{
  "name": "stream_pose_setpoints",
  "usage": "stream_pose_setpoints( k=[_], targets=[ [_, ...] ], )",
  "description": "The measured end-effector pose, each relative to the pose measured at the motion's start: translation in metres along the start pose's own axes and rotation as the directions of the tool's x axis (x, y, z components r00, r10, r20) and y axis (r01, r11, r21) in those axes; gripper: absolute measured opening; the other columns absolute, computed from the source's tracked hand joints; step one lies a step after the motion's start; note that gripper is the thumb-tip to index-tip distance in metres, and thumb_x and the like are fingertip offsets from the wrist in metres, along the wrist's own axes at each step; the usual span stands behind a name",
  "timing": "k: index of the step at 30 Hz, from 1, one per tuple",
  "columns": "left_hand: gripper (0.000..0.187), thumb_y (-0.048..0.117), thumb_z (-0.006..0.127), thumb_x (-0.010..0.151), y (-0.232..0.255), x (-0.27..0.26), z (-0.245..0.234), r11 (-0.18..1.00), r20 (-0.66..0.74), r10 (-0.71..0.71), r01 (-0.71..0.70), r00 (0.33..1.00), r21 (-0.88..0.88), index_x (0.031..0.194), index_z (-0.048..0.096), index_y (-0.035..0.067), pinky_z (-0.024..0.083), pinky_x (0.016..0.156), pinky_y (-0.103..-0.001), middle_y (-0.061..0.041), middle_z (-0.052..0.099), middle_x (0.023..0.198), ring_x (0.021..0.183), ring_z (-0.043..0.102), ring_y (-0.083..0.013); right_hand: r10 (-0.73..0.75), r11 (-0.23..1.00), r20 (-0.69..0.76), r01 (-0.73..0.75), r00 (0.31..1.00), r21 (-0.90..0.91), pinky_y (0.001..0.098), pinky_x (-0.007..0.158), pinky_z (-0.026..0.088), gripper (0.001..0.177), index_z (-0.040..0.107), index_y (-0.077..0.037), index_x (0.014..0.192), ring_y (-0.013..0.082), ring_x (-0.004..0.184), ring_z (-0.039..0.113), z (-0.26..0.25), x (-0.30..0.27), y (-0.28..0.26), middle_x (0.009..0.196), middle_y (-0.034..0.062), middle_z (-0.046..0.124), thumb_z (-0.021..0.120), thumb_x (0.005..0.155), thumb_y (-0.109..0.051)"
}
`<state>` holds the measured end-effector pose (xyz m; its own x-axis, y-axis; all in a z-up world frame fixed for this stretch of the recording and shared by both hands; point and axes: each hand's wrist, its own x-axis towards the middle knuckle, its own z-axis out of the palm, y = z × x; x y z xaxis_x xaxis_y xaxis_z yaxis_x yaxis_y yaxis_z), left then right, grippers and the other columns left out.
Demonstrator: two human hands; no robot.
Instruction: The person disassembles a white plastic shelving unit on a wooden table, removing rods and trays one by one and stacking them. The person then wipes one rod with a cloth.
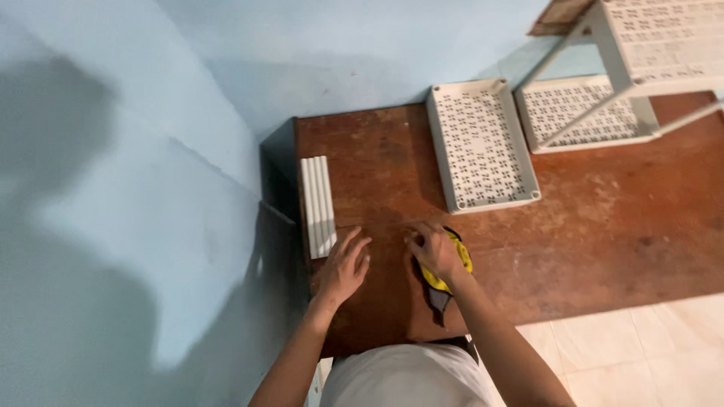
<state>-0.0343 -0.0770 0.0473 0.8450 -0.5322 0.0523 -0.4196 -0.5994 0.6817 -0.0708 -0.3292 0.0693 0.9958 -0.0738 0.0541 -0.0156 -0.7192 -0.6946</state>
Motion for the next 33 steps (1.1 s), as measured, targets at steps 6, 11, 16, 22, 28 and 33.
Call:
stream_pose_setpoints(
  k=[6,11,16,22,28,33],
  targets=[
    [0.033,0.021,0.062,0.101,0.051,0.022,0.049,0.987,0.178,0.092,-0.067,0.980,-0.144,0.134,0.061,0.015,0.052,0.101,-0.047,-0.010,0.049,0.152,0.132,0.055,-0.0354,0.110,0.883,0.236,0.014,0.966,-0.468,0.0543,0.103,0.039,0.073,0.067,-0.025,0.133,0.0356,0.136,0.044,-0.051,-0.063,0.009,0.141,0.0062,0.057,0.088,0.063,-0.037],
    [0.031,0.019,0.063,0.100,0.096,0.029,0.083,0.973,0.217,0.176,-0.137,0.960,-0.186,0.130,0.062,0.014,0.051,0.103,-0.046,-0.010,0.054,0.147,0.132,0.055,-0.0361,0.127,0.877,0.165,-0.033,0.978,-0.479,0.0500,0.106,0.043,0.065,0.063,-0.028,0.135,0.0321,0.135,0.044,-0.073,-0.100,0.054,0.141,0.0037,0.055,0.082,0.072,-0.028],
    [0.029,0.018,0.064,0.098,0.153,0.043,0.122,0.965,0.185,0.205,-0.166,0.961,-0.205,0.126,0.065,0.013,0.053,0.101,-0.044,-0.008,0.062,0.138,0.128,0.060,-0.0322,0.201,0.915,-0.009,-0.191,0.980,-0.356,0.0452,0.100,0.051,0.057,0.064,-0.024,0.132,0.0314,0.129,0.052,-0.113,-0.130,0.126,0.136,0.0038,0.058,0.078,0.077,-0.024],
    [0.025,0.014,0.064,0.098,0.239,0.075,0.202,0.947,0.167,0.150,-0.092,0.974,-0.309,0.122,0.066,0.010,0.057,0.093,-0.039,-0.006,0.066,0.129,0.111,0.070,-0.0234,0.190,0.921,-0.127,-0.222,0.973,-0.321,0.0453,0.102,0.050,0.056,0.064,-0.021,0.132,0.0352,0.126,0.052,-0.196,-0.163,0.207,0.134,0.0085,0.059,0.079,0.077,-0.023],
    [0.022,0.009,0.065,0.096,0.307,0.105,0.278,0.908,0.082,0.162,-0.117,0.983,-0.402,0.119,0.067,0.008,0.058,0.091,-0.037,-0.008,0.068,0.124,0.108,0.071,-0.0215,0.126,0.963,-0.095,-0.145,0.987,-0.229,0.0474,0.104,0.047,0.065,0.060,-0.021,0.138,0.0397,0.128,0.050,-0.252,-0.165,0.269,0.137,0.0137,0.057,0.080,0.077,-0.025],
    [0.024,0.007,0.064,0.098,0.324,0.151,0.290,0.881,-0.001,0.175,-0.157,0.985,-0.446,0.122,0.066,0.006,0.056,0.094,-0.037,-0.009,0.068,0.125,0.110,0.069,-0.0241,0.109,0.963,0.035,-0.097,0.993,-0.254,0.0490,0.106,0.045,0.059,0.060,-0.023,0.136,0.0404,0.130,0.048,-0.285,-0.136,0.289,0.140,0.0149,0.053,0.079,0.082,-0.038]
  ],
)
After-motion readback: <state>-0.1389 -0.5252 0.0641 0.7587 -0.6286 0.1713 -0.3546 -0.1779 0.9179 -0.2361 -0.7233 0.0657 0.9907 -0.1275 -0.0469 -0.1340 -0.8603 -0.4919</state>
